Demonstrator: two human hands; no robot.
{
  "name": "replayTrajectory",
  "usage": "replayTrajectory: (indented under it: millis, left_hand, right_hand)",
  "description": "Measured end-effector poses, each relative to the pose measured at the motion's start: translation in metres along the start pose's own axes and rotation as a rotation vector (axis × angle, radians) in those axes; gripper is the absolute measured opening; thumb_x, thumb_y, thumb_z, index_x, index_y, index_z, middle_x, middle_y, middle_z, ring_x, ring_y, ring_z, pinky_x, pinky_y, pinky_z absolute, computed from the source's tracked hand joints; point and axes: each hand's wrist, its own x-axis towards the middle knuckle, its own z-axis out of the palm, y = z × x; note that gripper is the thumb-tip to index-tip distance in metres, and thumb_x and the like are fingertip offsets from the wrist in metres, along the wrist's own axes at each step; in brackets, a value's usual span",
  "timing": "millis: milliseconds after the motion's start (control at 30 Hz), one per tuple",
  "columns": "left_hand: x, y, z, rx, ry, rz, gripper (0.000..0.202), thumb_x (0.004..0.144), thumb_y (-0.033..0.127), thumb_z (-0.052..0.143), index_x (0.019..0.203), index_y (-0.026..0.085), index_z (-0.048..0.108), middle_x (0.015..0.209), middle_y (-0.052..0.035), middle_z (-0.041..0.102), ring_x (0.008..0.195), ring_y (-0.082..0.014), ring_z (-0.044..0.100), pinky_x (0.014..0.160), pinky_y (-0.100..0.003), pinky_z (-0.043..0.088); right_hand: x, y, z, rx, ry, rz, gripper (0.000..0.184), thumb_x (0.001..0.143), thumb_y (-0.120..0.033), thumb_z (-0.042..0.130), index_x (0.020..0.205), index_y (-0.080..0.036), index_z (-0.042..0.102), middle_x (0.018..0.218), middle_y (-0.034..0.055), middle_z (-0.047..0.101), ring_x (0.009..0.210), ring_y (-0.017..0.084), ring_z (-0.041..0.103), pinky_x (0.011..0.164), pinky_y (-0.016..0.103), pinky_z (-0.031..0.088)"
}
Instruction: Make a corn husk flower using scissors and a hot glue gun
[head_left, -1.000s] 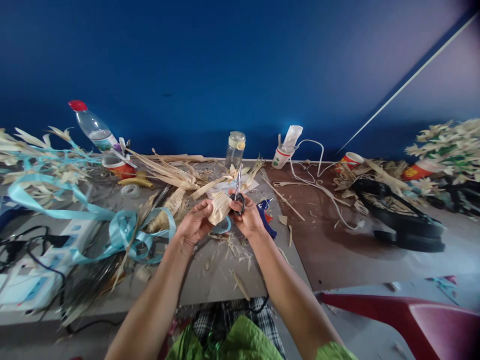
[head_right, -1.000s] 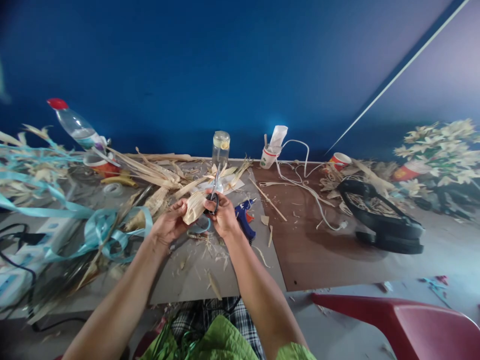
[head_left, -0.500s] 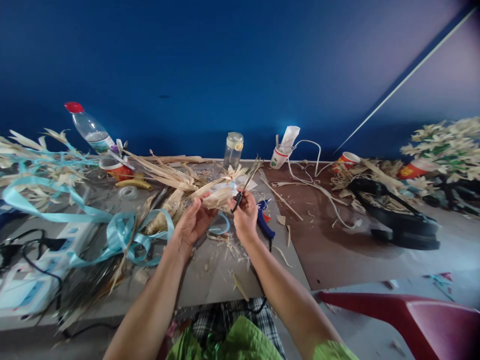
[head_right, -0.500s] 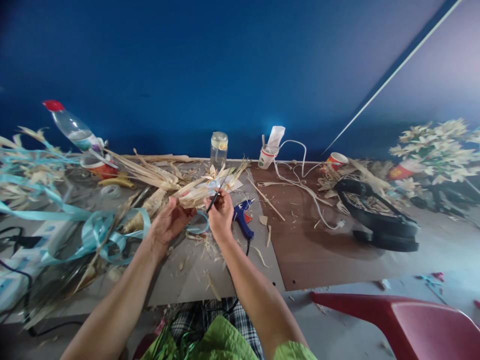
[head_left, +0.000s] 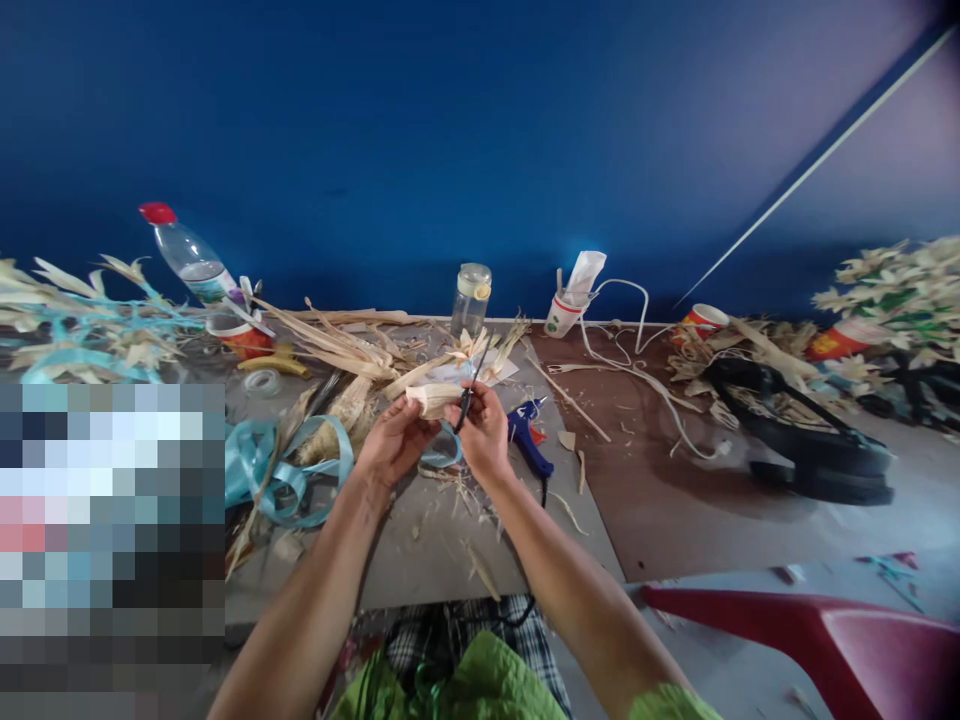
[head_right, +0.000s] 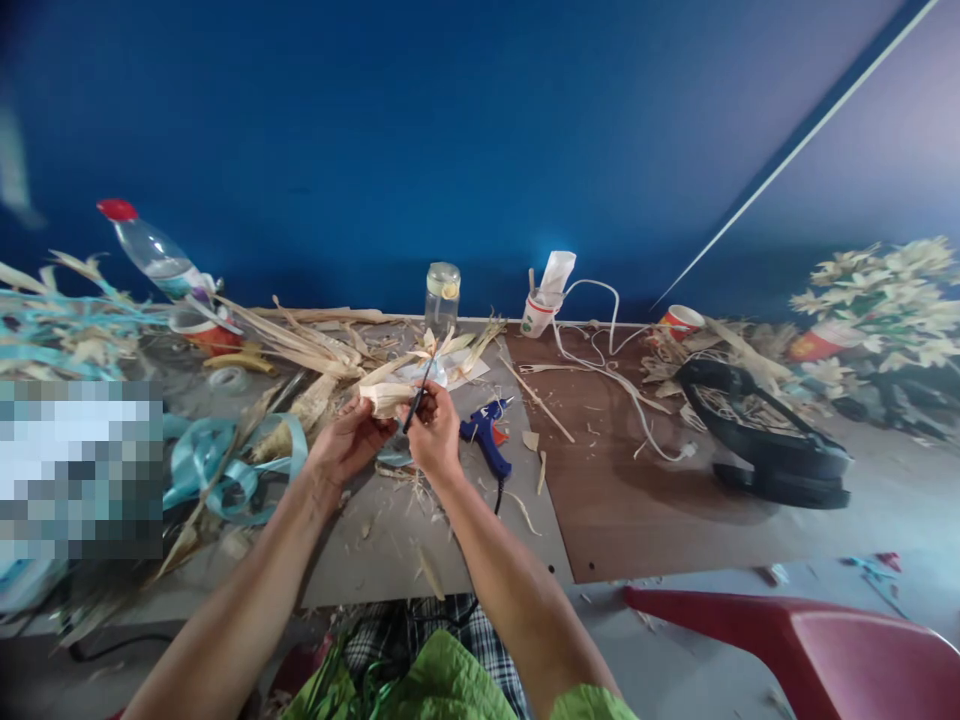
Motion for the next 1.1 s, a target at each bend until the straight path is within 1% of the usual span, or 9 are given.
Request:
replayTrajectory:
  millis: [67, 167, 267, 333, 433, 533, 600, 833, 1100]
  left_hand:
    - [0.0, 0.001, 0.001, 0.011, 0.015, 0.015, 0.028, 0.061, 0.024, 0.079, 0.085, 0.015, 0.066, 0.088, -0.0054, 0.07, 0.071, -0.0129, 0.063, 0.065, -0.024, 0.05]
    - [0.0, 0.004, 0.002, 0.016, 0.094, 0.083, 0.025, 0.06, 0.024, 0.079, 0.079, 0.017, 0.065, 0.078, -0.0016, 0.068, 0.064, -0.0102, 0.06, 0.062, -0.023, 0.049]
    - [0.0, 0.006, 0.002, 0.043, 0.079, 0.137, 0.028, 0.058, 0.028, 0.08, 0.077, 0.016, 0.064, 0.072, -0.001, 0.066, 0.06, -0.0096, 0.057, 0.06, -0.023, 0.047]
    - [-0.002, 0.006, 0.001, 0.089, 0.02, 0.146, 0.028, 0.059, 0.031, 0.08, 0.075, 0.015, 0.063, 0.068, -0.0006, 0.064, 0.057, -0.0088, 0.055, 0.059, -0.022, 0.046]
    - [-0.004, 0.007, 0.001, 0.188, -0.031, 0.165, 0.027, 0.062, 0.035, 0.078, 0.069, 0.014, 0.062, 0.062, 0.001, 0.06, 0.053, -0.0067, 0.051, 0.056, -0.02, 0.043]
    - [-0.006, 0.008, 0.001, 0.255, 0.003, 0.183, 0.027, 0.06, 0.034, 0.079, 0.069, 0.014, 0.063, 0.062, 0.0013, 0.059, 0.051, -0.0061, 0.048, 0.052, -0.019, 0.039]
    - [-0.006, 0.01, 0.001, 0.237, 0.028, 0.194, 0.027, 0.059, 0.033, 0.079, 0.069, 0.014, 0.063, 0.063, 0.0012, 0.059, 0.052, -0.0059, 0.048, 0.05, -0.019, 0.038]
    - [-0.007, 0.014, 0.002, 0.217, 0.019, 0.185, 0.025, 0.059, 0.031, 0.079, 0.07, 0.015, 0.063, 0.064, 0.0017, 0.059, 0.051, -0.0051, 0.047, 0.051, -0.019, 0.037]
    - [-0.005, 0.011, -0.001, 0.217, 0.004, 0.203, 0.025, 0.061, 0.032, 0.078, 0.07, 0.015, 0.062, 0.061, 0.0026, 0.057, 0.051, -0.0046, 0.047, 0.052, -0.018, 0.037]
  right_hand:
    - [0.001, 0.0, -0.001, 0.022, 0.001, -0.01, 0.045, 0.061, -0.028, 0.07, 0.1, -0.02, 0.049, 0.078, -0.0009, 0.061, 0.069, 0.011, 0.056, 0.068, 0.025, 0.047]
    - [0.005, 0.0, -0.005, 0.001, 0.065, -0.068, 0.041, 0.065, -0.032, 0.066, 0.101, -0.02, 0.049, 0.076, -0.002, 0.059, 0.065, 0.01, 0.054, 0.064, 0.023, 0.045]
    - [0.011, 0.001, -0.013, -0.222, 0.057, -0.074, 0.033, 0.071, -0.035, 0.058, 0.099, -0.018, 0.054, 0.069, -0.0023, 0.058, 0.059, 0.01, 0.052, 0.06, 0.023, 0.044]
    - [0.011, 0.001, -0.017, -0.504, -0.04, -0.054, 0.028, 0.073, -0.031, 0.055, 0.098, -0.018, 0.059, 0.067, -0.0008, 0.061, 0.059, 0.012, 0.055, 0.06, 0.024, 0.043]
    - [0.007, -0.001, -0.021, -0.884, -0.221, -0.068, 0.029, 0.075, -0.026, 0.053, 0.102, -0.02, 0.063, 0.083, 0.004, 0.07, 0.075, 0.017, 0.063, 0.067, 0.025, 0.044]
    - [0.0, -0.007, -0.02, -1.118, -0.348, -0.076, 0.032, 0.079, -0.03, 0.051, 0.108, -0.02, 0.062, 0.098, 0.008, 0.071, 0.09, 0.021, 0.065, 0.071, 0.025, 0.043]
    - [-0.003, -0.012, -0.018, -1.239, -0.412, -0.05, 0.035, 0.08, -0.032, 0.051, 0.111, -0.019, 0.059, 0.098, 0.0095, 0.071, 0.091, 0.023, 0.066, 0.07, 0.025, 0.042]
    - [-0.007, -0.018, -0.011, -1.408, -0.447, -0.047, 0.039, 0.084, -0.033, 0.048, 0.119, -0.017, 0.054, 0.107, 0.0114, 0.068, 0.096, 0.023, 0.064, 0.073, 0.026, 0.041]
    - [-0.011, -0.019, -0.003, -1.532, -0.502, -0.025, 0.037, 0.084, -0.033, 0.046, 0.114, -0.015, 0.059, 0.104, 0.0155, 0.068, 0.094, 0.027, 0.066, 0.073, 0.031, 0.044]
